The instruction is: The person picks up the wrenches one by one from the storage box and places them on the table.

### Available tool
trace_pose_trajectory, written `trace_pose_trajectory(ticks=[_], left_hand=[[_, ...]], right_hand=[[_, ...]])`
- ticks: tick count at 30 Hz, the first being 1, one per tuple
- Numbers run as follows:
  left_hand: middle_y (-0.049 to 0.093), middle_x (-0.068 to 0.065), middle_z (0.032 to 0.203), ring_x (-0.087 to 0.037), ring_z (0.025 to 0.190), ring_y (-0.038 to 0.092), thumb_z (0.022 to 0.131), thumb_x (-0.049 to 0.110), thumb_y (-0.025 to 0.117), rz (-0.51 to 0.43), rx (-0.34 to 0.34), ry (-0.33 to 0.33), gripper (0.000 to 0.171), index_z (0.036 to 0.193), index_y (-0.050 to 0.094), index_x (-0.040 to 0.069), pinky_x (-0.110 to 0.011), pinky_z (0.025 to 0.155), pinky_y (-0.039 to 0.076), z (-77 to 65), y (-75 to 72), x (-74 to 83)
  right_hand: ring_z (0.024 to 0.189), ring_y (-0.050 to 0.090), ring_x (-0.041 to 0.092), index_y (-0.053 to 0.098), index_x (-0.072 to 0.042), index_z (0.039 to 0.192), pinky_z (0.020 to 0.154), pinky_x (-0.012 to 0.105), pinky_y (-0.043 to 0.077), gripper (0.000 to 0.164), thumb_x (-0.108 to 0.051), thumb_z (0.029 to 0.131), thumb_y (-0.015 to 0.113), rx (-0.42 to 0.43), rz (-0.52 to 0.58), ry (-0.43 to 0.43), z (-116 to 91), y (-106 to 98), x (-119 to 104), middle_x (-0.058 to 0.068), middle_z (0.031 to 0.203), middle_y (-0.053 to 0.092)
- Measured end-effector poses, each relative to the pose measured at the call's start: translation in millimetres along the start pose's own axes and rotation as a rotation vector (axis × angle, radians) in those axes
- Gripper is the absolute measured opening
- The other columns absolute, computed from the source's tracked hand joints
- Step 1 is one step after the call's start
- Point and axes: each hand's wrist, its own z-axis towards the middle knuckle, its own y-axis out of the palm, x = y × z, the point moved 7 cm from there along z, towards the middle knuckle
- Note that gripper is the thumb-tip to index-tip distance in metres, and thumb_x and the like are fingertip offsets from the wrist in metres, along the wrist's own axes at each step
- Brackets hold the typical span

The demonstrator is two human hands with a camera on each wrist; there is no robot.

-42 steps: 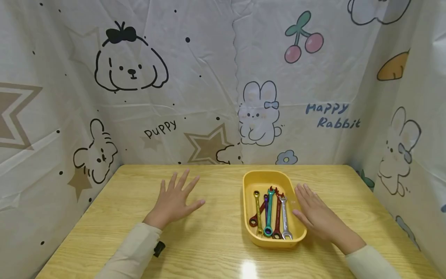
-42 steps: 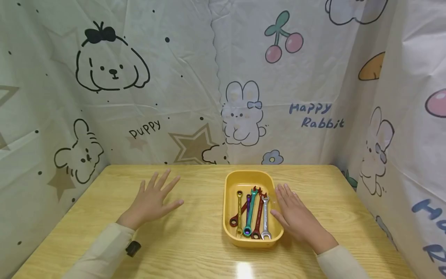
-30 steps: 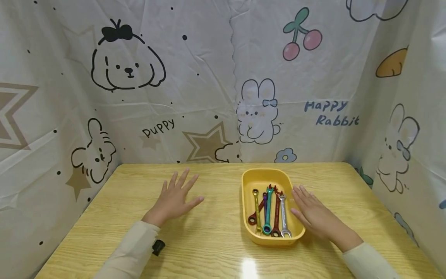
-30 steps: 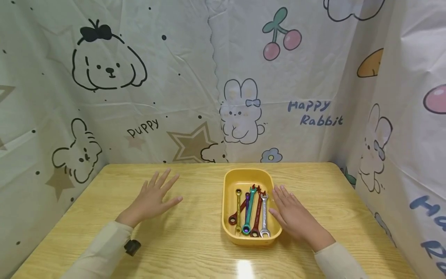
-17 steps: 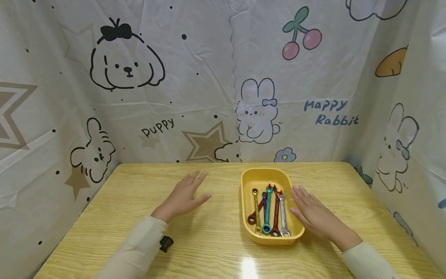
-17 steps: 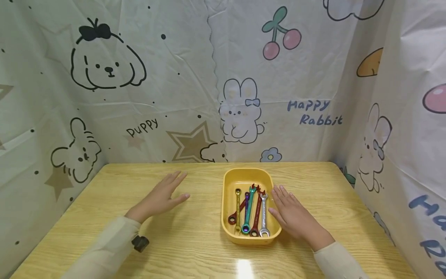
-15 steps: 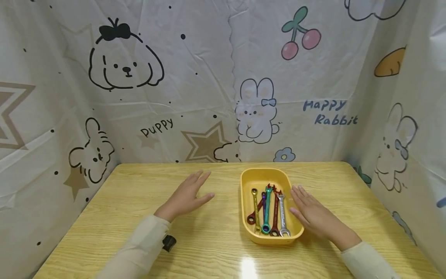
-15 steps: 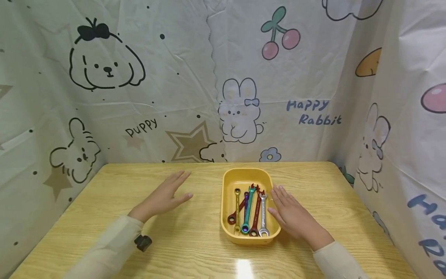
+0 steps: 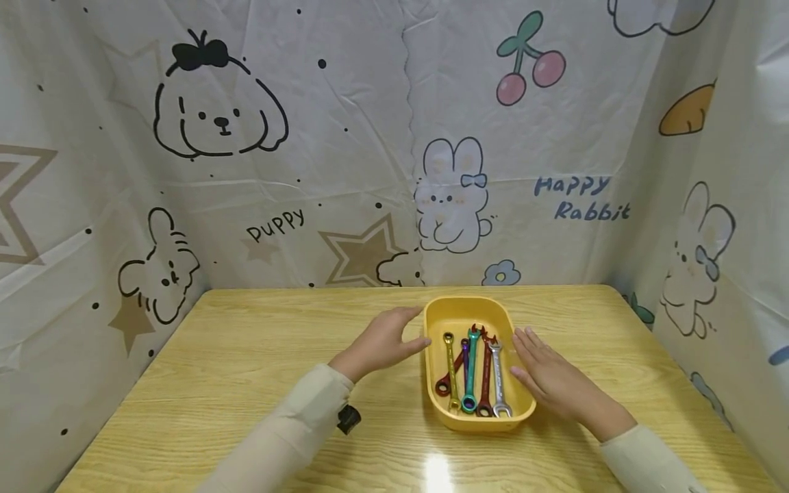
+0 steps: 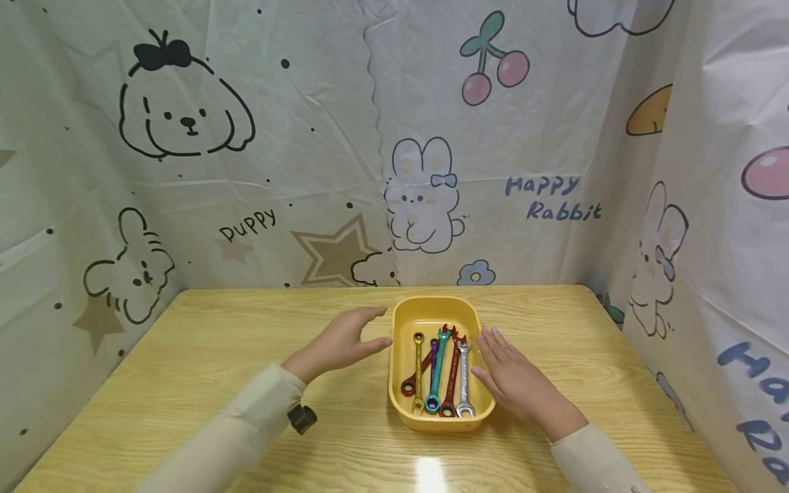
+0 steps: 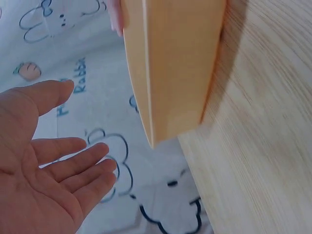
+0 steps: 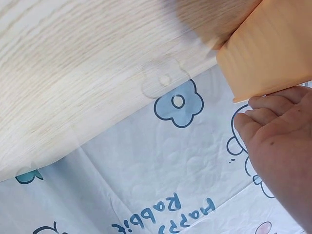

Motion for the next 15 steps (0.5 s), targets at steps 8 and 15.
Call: trace_pose_trajectory(ticks=[8, 15], left_hand=[[0.055, -0.012, 0.135, -0.027, 0.124, 0.053, 0.093, 0.033, 0.063, -0.005, -0.091, -0.025, 0.054, 0.135, 0.051, 0.001, -0.038, 0.103, 0.043, 24.9, 18.6, 26.8], [0.060, -0.009, 0.130, -0.023, 0.119, 0.057, 0.092, 0.034, 0.064, 0.064, -0.120, -0.002, 0.050, 0.131, 0.057, 0.004, -0.033, 0.099, 0.045, 46.1, 21.6, 52.8]], right_hand=[[0.144, 0.015, 0.040, 0.026, 0.005, 0.147, 0.112, 0.056, 0.021, 0.061, -0.034, 0.103, 0.040, -0.005, -0.005, 0.011, 0, 1, 1, 0.020, 0.156, 0.019], [0.143, 0.016, 0.040, 0.027, 0.005, 0.147, 0.111, 0.056, 0.021, 0.061, -0.036, 0.103, 0.039, 0.000, -0.007, 0.008, -1, -1, 0, 0.020, 0.155, 0.021]])
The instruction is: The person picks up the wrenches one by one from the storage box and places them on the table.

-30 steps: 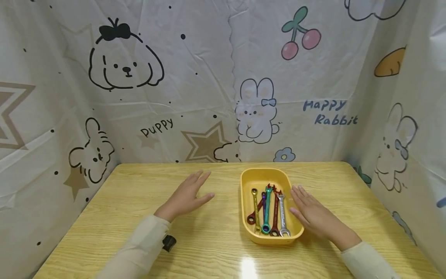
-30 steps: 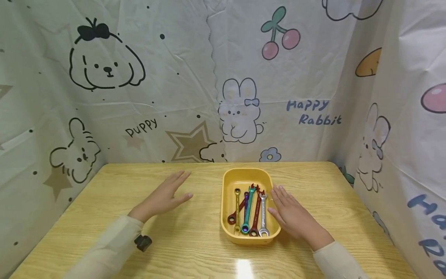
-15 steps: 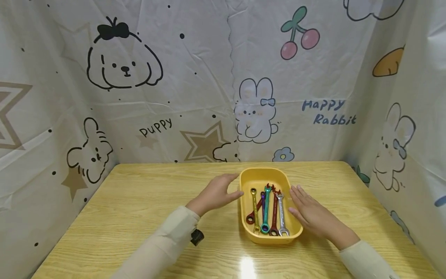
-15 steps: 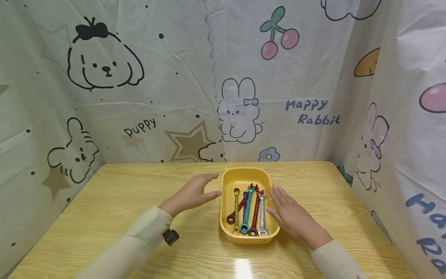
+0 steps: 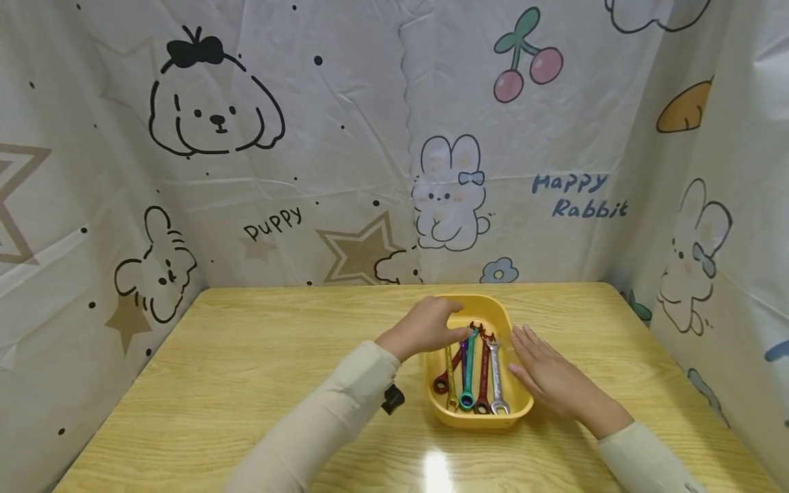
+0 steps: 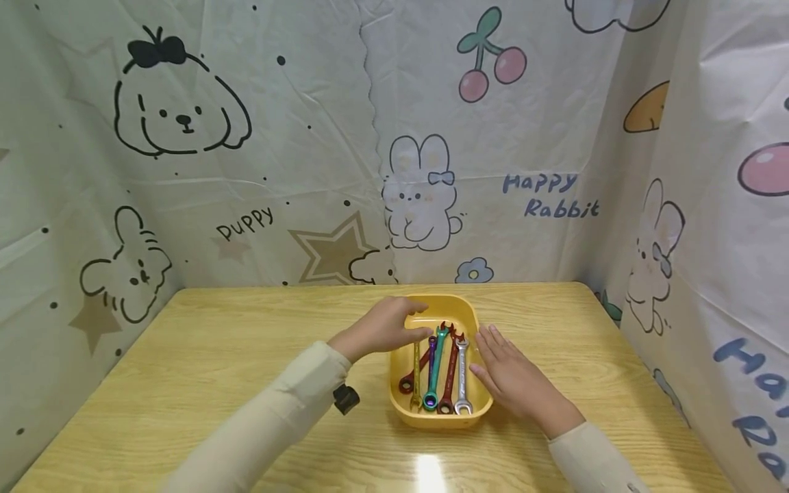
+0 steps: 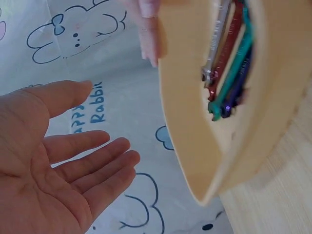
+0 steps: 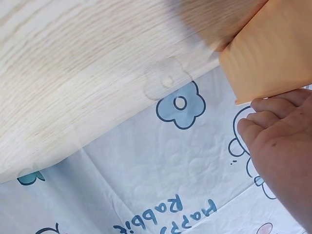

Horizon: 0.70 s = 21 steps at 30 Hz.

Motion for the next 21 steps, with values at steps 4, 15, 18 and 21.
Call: trace_pose_trajectory(ticks=[4, 15, 18, 21], left_hand=[[0.063, -0.009, 0.126, -0.022, 0.115, 0.060, 0.091, 0.031, 0.065, 0.003, 0.004, -0.024, 0.046, 0.129, 0.059, 0.005, -0.032, 0.095, 0.048, 11.1, 2.5, 6.5], [0.060, 0.000, 0.072, -0.011, 0.057, 0.048, 0.086, 0.025, 0.072, 0.000, 0.049, -0.175, 0.020, 0.088, 0.066, 0.007, -0.021, 0.052, 0.041, 30.4, 34.2, 2.0], [0.043, 0.003, 0.055, -0.009, 0.045, 0.037, 0.086, 0.024, 0.072, -0.028, 0.041, -0.222, 0.026, 0.071, 0.057, 0.009, -0.021, 0.043, 0.033, 31.7, 41.6, 1.0], [0.035, 0.003, 0.051, -0.009, 0.042, 0.032, 0.085, 0.022, 0.072, -0.045, 0.026, -0.260, 0.034, 0.063, 0.049, 0.011, -0.021, 0.040, 0.030, 32.7, 46.8, -0.2]], right_hand=[[0.143, 0.016, 0.040, 0.028, 0.005, 0.147, 0.112, 0.056, 0.021, 0.061, -0.037, 0.103, 0.038, 0.002, 0.000, -0.002, 1, 0, 0, 0.020, 0.155, 0.022], [0.143, 0.017, 0.041, 0.028, 0.006, 0.146, 0.111, 0.056, 0.022, 0.062, -0.038, 0.104, 0.036, 0.009, 0.001, -0.013, 0, 1, 0, 0.022, 0.154, 0.024], [0.143, 0.017, 0.041, 0.028, 0.006, 0.146, 0.111, 0.057, 0.022, 0.062, -0.038, 0.104, 0.036, 0.008, 0.002, -0.010, 0, 1, 0, 0.022, 0.154, 0.023], [0.143, 0.017, 0.041, 0.028, 0.006, 0.146, 0.111, 0.057, 0.022, 0.061, -0.037, 0.104, 0.037, 0.007, 0.003, -0.011, 0, 1, 0, 0.022, 0.154, 0.023]])
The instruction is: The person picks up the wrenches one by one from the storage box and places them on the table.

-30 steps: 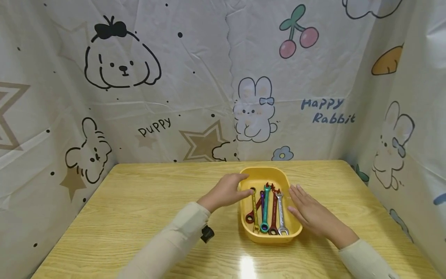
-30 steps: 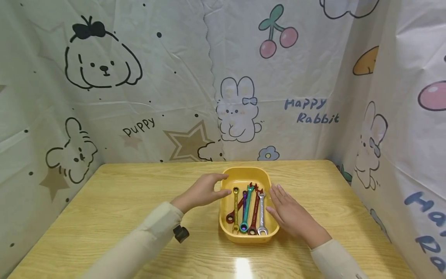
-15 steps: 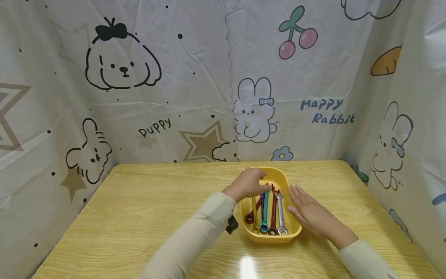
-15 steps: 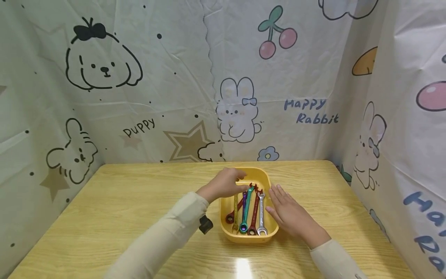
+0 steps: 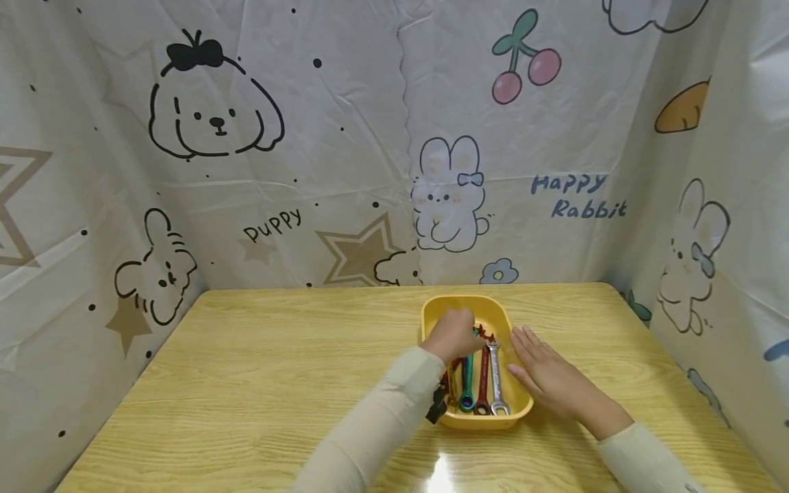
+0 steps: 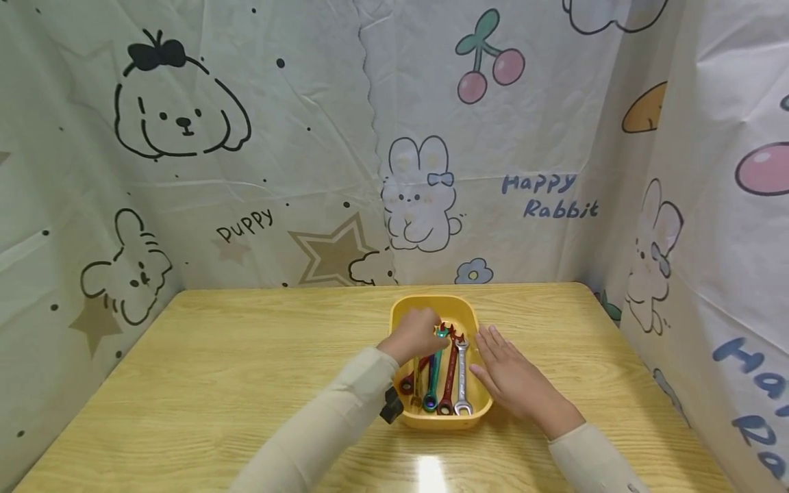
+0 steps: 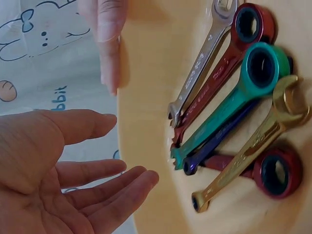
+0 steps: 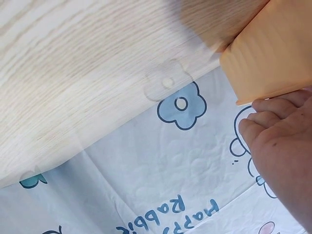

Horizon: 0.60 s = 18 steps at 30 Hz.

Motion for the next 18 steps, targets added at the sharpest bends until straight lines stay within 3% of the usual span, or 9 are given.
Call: trace_pose_trajectory(ticks=[5, 11, 15, 18], left_hand=[[0.045, 0.001, 0.057, -0.011, 0.049, 0.040, 0.082, 0.022, 0.074, 0.035, -0.007, -0.048, 0.026, 0.069, 0.056, 0.010, -0.023, 0.044, 0.035, 4.1, 6.6, -1.7], [0.060, 0.000, 0.074, -0.012, 0.061, 0.049, 0.080, 0.022, 0.077, 0.105, -0.091, -0.098, 0.019, 0.087, 0.066, 0.008, -0.023, 0.055, 0.043, 7.9, 13.4, -0.4], [0.063, 0.000, 0.077, -0.013, 0.063, 0.050, 0.078, 0.020, 0.077, 0.155, -0.108, -0.075, 0.016, 0.087, 0.068, 0.009, -0.023, 0.058, 0.043, 10.2, 13.8, 5.2], [0.063, -0.001, 0.077, -0.014, 0.064, 0.050, 0.080, 0.020, 0.074, 0.204, -0.102, -0.105, 0.013, 0.083, 0.068, 0.010, -0.024, 0.056, 0.043, 10.8, 16.2, 4.6]], right_hand=[[0.143, 0.017, 0.041, 0.027, 0.006, 0.147, 0.111, 0.056, 0.021, 0.061, -0.036, 0.104, 0.037, -0.005, 0.004, 0.003, 0, 0, 0, 0.022, 0.155, 0.022], [0.143, 0.017, 0.041, 0.027, 0.006, 0.147, 0.111, 0.056, 0.022, 0.062, -0.038, 0.104, 0.036, -0.005, 0.009, 0.003, -1, -3, -1, 0.022, 0.155, 0.022], [0.143, 0.017, 0.041, 0.027, 0.006, 0.147, 0.111, 0.056, 0.021, 0.062, -0.037, 0.104, 0.036, -0.005, 0.013, 0.003, -1, -2, -1, 0.023, 0.154, 0.022], [0.143, 0.017, 0.041, 0.027, 0.006, 0.146, 0.111, 0.056, 0.021, 0.061, -0.037, 0.104, 0.036, -0.003, 0.009, 0.003, 0, -1, -1, 0.023, 0.154, 0.023]])
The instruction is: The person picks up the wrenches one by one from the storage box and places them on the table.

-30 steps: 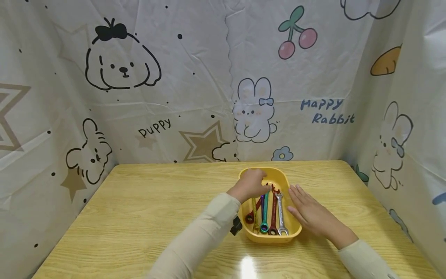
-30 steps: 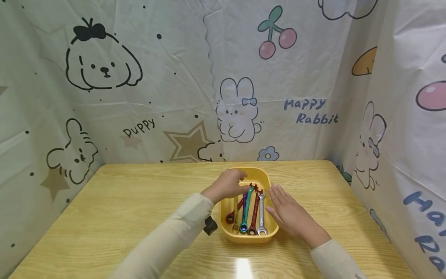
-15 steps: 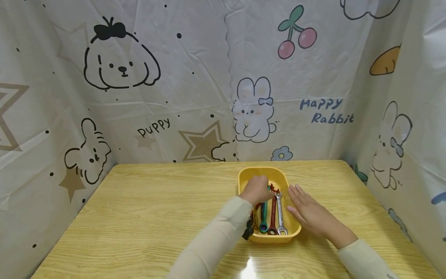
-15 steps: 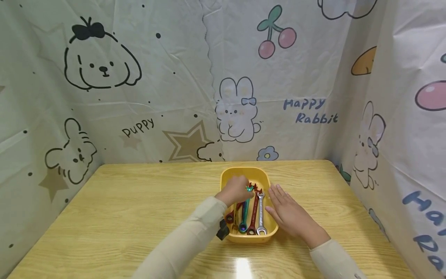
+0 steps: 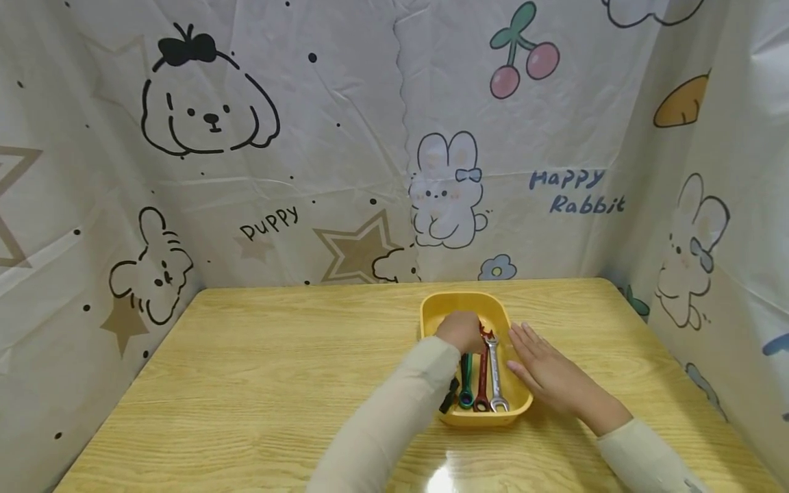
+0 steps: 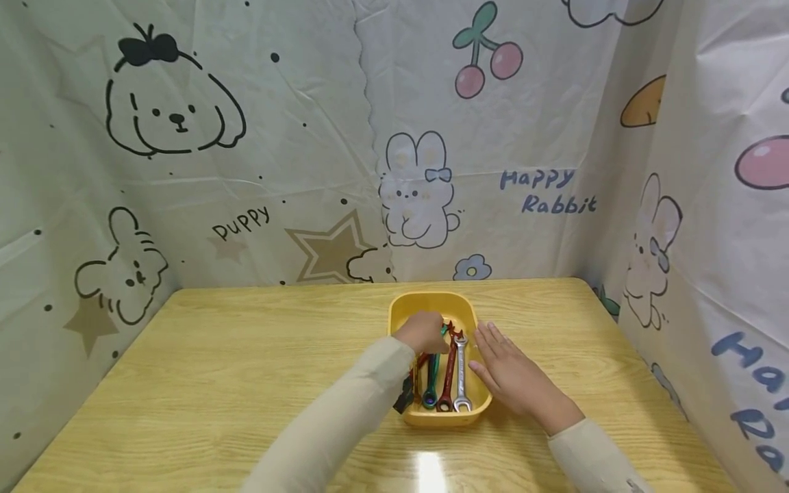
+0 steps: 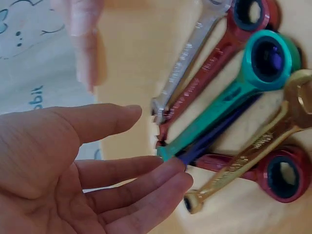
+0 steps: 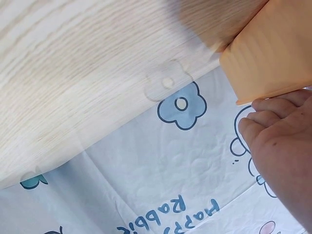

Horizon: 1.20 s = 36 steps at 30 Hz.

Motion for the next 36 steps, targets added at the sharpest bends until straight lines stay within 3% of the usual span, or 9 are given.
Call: trace_pose_trajectory(ticks=[6, 14, 19, 26, 36], left_hand=[[0.062, -0.002, 0.082, -0.016, 0.064, 0.050, 0.084, 0.020, 0.069, 0.053, -0.043, -0.110, 0.009, 0.086, 0.068, 0.012, -0.026, 0.050, 0.040, 0.0, 8.9, -4.3], [0.060, -0.005, 0.081, -0.017, 0.060, 0.043, 0.084, 0.016, 0.068, 0.039, -0.061, -0.132, 0.006, 0.084, 0.068, 0.010, -0.027, 0.048, 0.032, -1.9, 10.6, -7.6], [0.065, -0.004, 0.091, -0.016, 0.066, 0.048, 0.085, 0.021, 0.069, 0.058, -0.073, -0.133, 0.010, 0.090, 0.071, 0.011, -0.026, 0.052, 0.039, -3.9, 9.1, -7.5], [0.068, -0.002, 0.107, -0.015, 0.089, 0.062, 0.083, 0.025, 0.072, 0.123, -0.091, -0.168, 0.024, 0.105, 0.072, 0.015, -0.027, 0.067, 0.053, -1.3, 11.8, -6.1], [0.068, 0.000, 0.101, -0.015, 0.088, 0.061, 0.081, 0.029, 0.074, 0.155, -0.115, -0.233, 0.021, 0.097, 0.073, 0.015, -0.027, 0.068, 0.053, 11.7, 21.8, -6.6]], right_hand=[[0.143, 0.018, 0.041, 0.028, 0.006, 0.146, 0.111, 0.056, 0.022, 0.061, -0.036, 0.103, 0.038, 0.005, 0.001, 0.006, 1, 1, 1, 0.022, 0.155, 0.023], [0.143, 0.016, 0.041, 0.028, 0.006, 0.147, 0.112, 0.055, 0.021, 0.061, -0.037, 0.104, 0.036, 0.008, 0.004, 0.001, 1, 3, 1, 0.021, 0.155, 0.022], [0.143, 0.016, 0.041, 0.027, 0.006, 0.146, 0.112, 0.056, 0.021, 0.061, -0.037, 0.104, 0.036, 0.008, 0.016, 0.002, 1, 2, 2, 0.022, 0.155, 0.022], [0.143, 0.016, 0.041, 0.028, 0.006, 0.146, 0.112, 0.056, 0.021, 0.061, -0.036, 0.104, 0.037, 0.010, 0.017, 0.004, 1, 3, 3, 0.022, 0.155, 0.022], [0.143, 0.017, 0.041, 0.029, 0.006, 0.146, 0.112, 0.056, 0.021, 0.061, -0.035, 0.103, 0.040, 0.020, -0.031, -0.006, 2, 2, 3, 0.021, 0.154, 0.025]])
